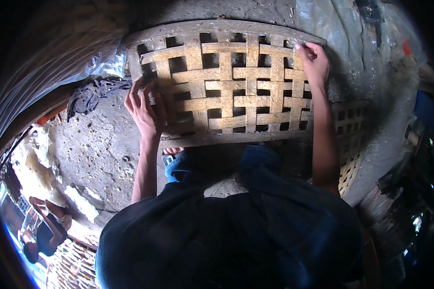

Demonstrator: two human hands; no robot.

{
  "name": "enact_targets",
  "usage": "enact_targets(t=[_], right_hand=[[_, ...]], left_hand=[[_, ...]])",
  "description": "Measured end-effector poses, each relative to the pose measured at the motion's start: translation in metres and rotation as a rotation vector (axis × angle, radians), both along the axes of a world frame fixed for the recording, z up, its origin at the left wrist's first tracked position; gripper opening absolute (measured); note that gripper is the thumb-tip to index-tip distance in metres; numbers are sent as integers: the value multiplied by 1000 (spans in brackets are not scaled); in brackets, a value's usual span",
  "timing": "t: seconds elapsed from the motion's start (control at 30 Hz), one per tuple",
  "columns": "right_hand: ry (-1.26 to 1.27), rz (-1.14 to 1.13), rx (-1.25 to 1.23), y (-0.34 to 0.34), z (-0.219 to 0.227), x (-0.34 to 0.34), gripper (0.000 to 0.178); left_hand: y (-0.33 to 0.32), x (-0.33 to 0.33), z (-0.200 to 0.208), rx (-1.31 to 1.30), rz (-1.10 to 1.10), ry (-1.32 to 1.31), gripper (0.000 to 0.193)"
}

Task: The person assembles a wooden lattice tray by placing a dark rectangular slab inside, then covering it with a plastic sheet and a second lattice frame. The person presses the components together and adjusts the alignment.

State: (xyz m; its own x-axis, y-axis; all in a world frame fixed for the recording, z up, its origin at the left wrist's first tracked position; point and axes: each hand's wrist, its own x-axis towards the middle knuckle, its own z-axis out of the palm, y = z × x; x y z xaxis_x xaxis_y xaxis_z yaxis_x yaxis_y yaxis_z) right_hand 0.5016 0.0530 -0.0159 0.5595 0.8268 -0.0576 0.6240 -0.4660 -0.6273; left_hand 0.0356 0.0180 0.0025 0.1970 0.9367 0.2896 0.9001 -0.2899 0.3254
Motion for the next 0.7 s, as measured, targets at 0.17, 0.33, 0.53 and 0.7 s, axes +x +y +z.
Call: enact_targets(t=[0.17,0.33,0.53,0.7], right_hand=[[73,-55,-64,5,-10,13,51],[-54,-70,-136,15,-2,4,53],[124,-69,23,16,-31,17,38],[204,-84,108,13,-39,23,31]], left_hand=[[3,4,-2,-7,-5,-4,31],[3,5,5,8,-4,0,33],[3,3,1,5,-14,-16,33],[3,4,2,18,-11,-9,33]])
